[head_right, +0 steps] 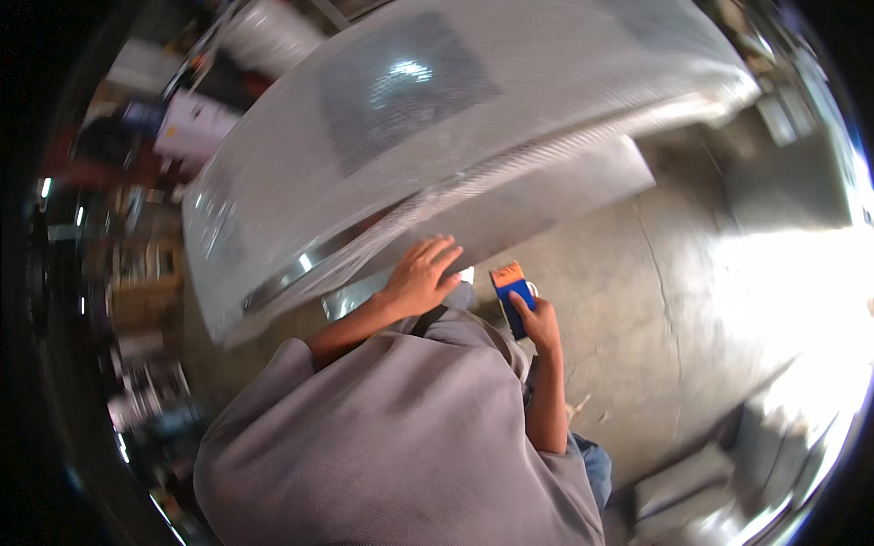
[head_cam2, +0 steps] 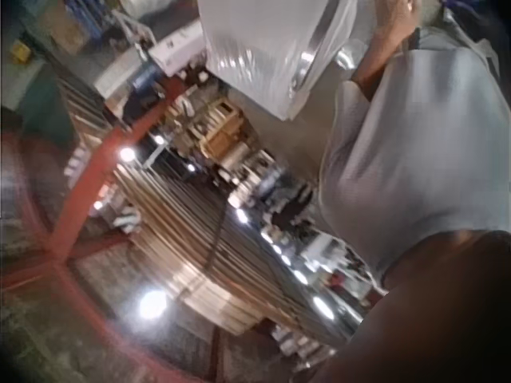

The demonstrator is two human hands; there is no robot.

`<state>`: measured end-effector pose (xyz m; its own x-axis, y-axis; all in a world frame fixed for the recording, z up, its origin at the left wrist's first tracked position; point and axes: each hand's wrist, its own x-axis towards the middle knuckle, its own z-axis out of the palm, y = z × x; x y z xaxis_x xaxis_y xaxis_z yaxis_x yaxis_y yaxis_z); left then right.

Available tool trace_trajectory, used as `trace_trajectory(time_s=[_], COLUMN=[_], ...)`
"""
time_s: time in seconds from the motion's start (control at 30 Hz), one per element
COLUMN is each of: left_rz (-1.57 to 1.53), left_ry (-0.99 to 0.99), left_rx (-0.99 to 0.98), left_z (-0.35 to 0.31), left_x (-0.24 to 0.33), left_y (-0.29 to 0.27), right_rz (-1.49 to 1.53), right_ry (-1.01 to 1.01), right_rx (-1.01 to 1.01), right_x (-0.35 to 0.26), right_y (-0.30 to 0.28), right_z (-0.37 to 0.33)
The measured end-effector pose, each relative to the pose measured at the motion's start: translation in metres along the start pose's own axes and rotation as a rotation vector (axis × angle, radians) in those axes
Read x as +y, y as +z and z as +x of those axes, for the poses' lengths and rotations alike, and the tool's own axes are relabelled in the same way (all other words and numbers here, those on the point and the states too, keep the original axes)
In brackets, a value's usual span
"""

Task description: The person wraps a large piece of furniture with bubble wrap and secures it with packing tape. They smooth the wrap, apply tape to the edges, and rotate the item to cover all sides.

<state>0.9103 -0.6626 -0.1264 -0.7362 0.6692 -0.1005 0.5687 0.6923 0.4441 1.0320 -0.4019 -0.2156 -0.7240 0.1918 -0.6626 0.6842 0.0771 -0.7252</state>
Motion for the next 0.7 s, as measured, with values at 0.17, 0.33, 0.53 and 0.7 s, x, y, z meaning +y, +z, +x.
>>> trace_trajectory(time_s=[0.17,0.33,0.53,0.7], left_rz=[-1.055,-1.484,-1.374,-1.358], left_ry=[-0.659,-0.606,-0.52,-0.423], left_rx=[0.097,0.21,0.119,-0.044], left_z=[-0.065,-0.111,-0.151,-0.153], left_x=[0.029,0.019,-0.028,-0.089], left_y=[-0.009,-0.04,-0.094,-0.141], right_rz=[-0.121,-0.193,-0.25,-0.162], right_ry=[-0.28,-0.514,-0.515,-0.541], right_rx=[-0.417,-0.564,-0.42,-0.16], right_x=[-0.044,-0.102,-0.131,-0.142], right_y=[0.003,0.06,0.132,0.204], right_z=[-0.02,-0.073,-0.126,-0.159])
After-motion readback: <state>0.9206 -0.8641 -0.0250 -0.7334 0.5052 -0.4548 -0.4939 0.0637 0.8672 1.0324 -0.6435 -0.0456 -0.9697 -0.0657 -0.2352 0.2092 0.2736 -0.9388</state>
